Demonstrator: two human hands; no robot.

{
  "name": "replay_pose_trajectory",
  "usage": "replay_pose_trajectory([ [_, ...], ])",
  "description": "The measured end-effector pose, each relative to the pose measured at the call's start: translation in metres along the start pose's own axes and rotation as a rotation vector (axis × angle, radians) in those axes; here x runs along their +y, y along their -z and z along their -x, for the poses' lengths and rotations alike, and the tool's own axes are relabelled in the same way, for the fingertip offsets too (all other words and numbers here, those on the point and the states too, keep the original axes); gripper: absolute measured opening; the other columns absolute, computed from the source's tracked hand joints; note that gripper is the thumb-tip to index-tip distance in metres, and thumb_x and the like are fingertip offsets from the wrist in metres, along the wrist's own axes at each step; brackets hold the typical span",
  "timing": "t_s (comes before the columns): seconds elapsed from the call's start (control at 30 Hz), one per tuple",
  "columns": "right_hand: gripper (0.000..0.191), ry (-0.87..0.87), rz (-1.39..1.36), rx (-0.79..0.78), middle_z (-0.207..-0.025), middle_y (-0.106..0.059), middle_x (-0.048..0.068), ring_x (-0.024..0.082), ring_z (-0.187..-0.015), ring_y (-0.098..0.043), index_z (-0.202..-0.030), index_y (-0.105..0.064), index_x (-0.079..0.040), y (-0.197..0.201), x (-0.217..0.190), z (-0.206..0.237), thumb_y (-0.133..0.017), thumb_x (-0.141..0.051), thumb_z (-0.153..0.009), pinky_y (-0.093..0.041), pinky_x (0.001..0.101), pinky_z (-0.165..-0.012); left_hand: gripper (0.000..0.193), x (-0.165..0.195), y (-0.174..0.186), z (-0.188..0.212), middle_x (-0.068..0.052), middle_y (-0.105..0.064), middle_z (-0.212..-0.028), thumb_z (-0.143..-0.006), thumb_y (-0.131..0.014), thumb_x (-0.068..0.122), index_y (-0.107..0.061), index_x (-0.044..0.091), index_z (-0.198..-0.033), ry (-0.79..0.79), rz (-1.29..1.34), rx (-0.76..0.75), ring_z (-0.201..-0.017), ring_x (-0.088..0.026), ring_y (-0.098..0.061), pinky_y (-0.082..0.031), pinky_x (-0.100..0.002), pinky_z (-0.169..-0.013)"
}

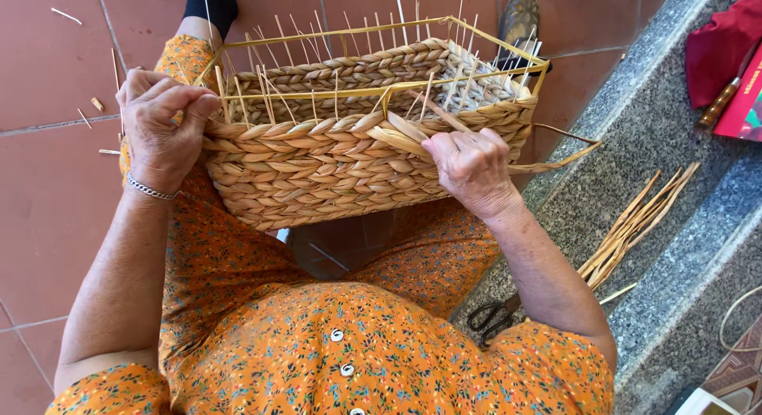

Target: The person sits on the floor with a partially woven water hyacinth basket on their lap, weaving thin plant strands around the rim and sides. They pick up new strands from a pile beside them, tuck and tighten the weave by hand, and use scissors to trim excess strand ends.

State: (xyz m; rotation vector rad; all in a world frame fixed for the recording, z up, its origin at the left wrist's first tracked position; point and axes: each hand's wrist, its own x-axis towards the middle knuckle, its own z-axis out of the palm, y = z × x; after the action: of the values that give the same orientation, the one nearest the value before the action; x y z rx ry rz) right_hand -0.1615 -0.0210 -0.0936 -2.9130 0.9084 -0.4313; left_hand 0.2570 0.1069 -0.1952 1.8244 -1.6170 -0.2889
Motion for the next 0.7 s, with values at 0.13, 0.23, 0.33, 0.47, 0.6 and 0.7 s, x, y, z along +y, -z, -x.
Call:
replay_pose_trajectory([
  [0.13,0.027,-0.002,0.097,-0.060,-0.064,-0.061,0.000,0.017,-0.061,-0.063,-0.079,-0.064,-0.014,0.022,-0.008,-0.006,-0.081,-0.025,-0.096,-0.038,0.0373,-0.061,0.010,0.020,0.013,-0.006,0.003,-0.068,-0.097,-0.103,-0.085,0.019,-0.077,0.013,-0.103,0.018,0.002,0.008,-0.109,-0.021,-0.057,-0.037,-0.039,-0.108],
  [0.23,0.029,0.029,0.181,-0.041,-0.068,-0.057,0.000,0.019,-0.069,-0.060,-0.079,-0.063,-0.013,0.044,-0.016,-0.007,-0.083,-0.029,-0.093,-0.040,0.0412,-0.076,0.018,0.049,0.026,-0.014,-0.005,-0.065,-0.111,-0.099,-0.081,0.010,-0.071,0.012,-0.115,-0.028,-0.044,0.078,-0.114,-0.028,-0.056,-0.037,-0.042,-0.107],
  [0.33,0.029,0.053,0.247,-0.013,-0.073,-0.054,0.002,0.021,-0.077,-0.057,-0.081,-0.063,-0.012,0.054,-0.029,-0.008,-0.084,-0.031,-0.090,-0.042,0.0449,-0.089,0.035,0.092,0.015,-0.026,-0.012,-0.061,-0.121,-0.092,-0.076,0.002,-0.065,0.009,-0.124,-0.214,-0.101,0.175,-0.118,-0.033,-0.055,-0.037,-0.047,-0.109],
  [0.47,0.032,0.026,0.236,-0.028,-0.074,-0.053,0.002,0.023,-0.076,-0.054,-0.082,-0.064,-0.012,0.062,-0.033,-0.006,-0.086,-0.034,-0.090,-0.041,0.0434,-0.083,0.008,0.147,-0.046,-0.058,-0.009,-0.066,-0.084,-0.098,-0.075,0.016,-0.069,0.011,-0.095,-0.368,-0.132,-0.143,-0.086,-0.029,-0.061,-0.047,-0.046,-0.087],
  [0.6,0.032,-0.052,0.232,-0.033,-0.073,-0.054,0.001,0.022,-0.075,-0.054,-0.081,-0.065,-0.013,0.058,-0.018,0.002,-0.087,-0.035,-0.090,-0.040,0.0404,-0.076,0.023,0.172,-0.103,-0.080,-0.014,-0.066,-0.062,-0.099,-0.066,0.024,-0.070,0.008,-0.084,-0.035,-0.201,-0.504,-0.057,-0.029,-0.066,-0.053,-0.046,-0.054],
  [0.7,0.028,-0.090,0.195,-0.054,-0.074,-0.060,0.000,0.020,-0.075,-0.056,-0.083,-0.069,-0.014,0.046,-0.005,0.013,-0.086,-0.035,-0.091,-0.042,0.0392,-0.075,0.011,0.167,-0.116,-0.084,-0.012,-0.067,-0.064,-0.088,-0.070,0.017,-0.070,0.011,-0.079,-0.120,-0.130,-0.343,-0.060,-0.028,-0.068,-0.054,-0.044,-0.056],
])
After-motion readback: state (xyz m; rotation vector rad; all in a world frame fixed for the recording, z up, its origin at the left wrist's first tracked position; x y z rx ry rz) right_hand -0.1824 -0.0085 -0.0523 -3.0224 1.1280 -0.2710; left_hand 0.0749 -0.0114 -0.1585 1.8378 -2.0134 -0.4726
